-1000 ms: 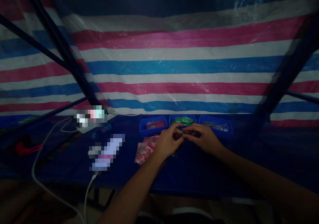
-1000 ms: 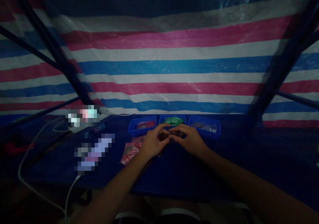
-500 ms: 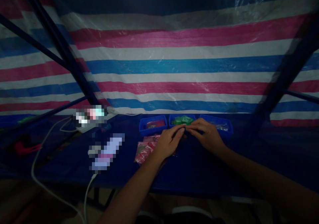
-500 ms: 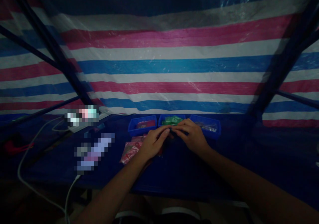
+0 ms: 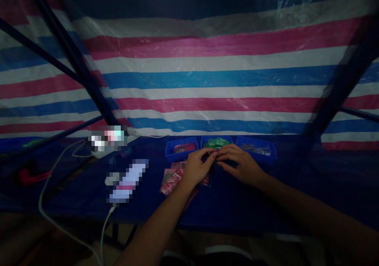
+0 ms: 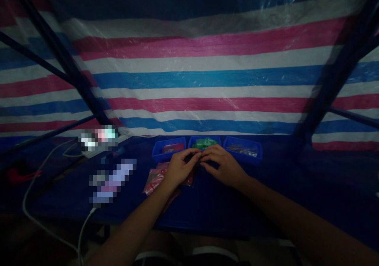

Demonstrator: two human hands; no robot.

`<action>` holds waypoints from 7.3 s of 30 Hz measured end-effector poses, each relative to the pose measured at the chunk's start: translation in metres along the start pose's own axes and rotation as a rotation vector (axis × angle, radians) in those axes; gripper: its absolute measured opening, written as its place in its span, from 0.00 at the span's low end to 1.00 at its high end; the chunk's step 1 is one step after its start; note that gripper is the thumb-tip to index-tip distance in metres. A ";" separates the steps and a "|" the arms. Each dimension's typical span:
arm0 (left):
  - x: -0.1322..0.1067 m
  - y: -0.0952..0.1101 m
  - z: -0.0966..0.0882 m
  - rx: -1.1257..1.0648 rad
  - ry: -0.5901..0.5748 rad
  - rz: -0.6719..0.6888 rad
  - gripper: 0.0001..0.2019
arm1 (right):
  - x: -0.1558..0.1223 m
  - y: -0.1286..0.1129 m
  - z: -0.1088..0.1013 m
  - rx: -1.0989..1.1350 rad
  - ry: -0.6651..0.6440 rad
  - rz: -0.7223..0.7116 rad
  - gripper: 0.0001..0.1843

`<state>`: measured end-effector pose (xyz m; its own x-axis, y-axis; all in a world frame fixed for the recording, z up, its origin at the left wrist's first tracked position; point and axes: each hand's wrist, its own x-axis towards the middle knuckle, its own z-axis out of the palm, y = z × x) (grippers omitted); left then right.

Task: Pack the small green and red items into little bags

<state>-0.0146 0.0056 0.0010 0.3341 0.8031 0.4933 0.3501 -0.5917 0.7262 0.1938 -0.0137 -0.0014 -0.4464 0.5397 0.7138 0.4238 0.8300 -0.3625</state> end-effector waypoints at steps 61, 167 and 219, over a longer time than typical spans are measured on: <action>0.002 -0.001 -0.006 0.223 0.037 0.086 0.13 | 0.009 0.066 -0.115 -0.066 0.197 0.486 0.15; -0.005 0.012 0.009 0.178 -0.177 0.134 0.10 | -0.032 0.030 -0.001 0.263 -0.012 0.369 0.10; -0.005 0.008 0.011 0.165 -0.130 0.154 0.14 | -0.027 0.022 -0.006 0.300 -0.020 0.498 0.14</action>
<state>-0.0040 -0.0038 -0.0008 0.5006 0.6932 0.5185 0.4209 -0.7183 0.5540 0.2204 -0.0111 -0.0252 -0.2669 0.8753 0.4033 0.3460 0.4776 -0.8076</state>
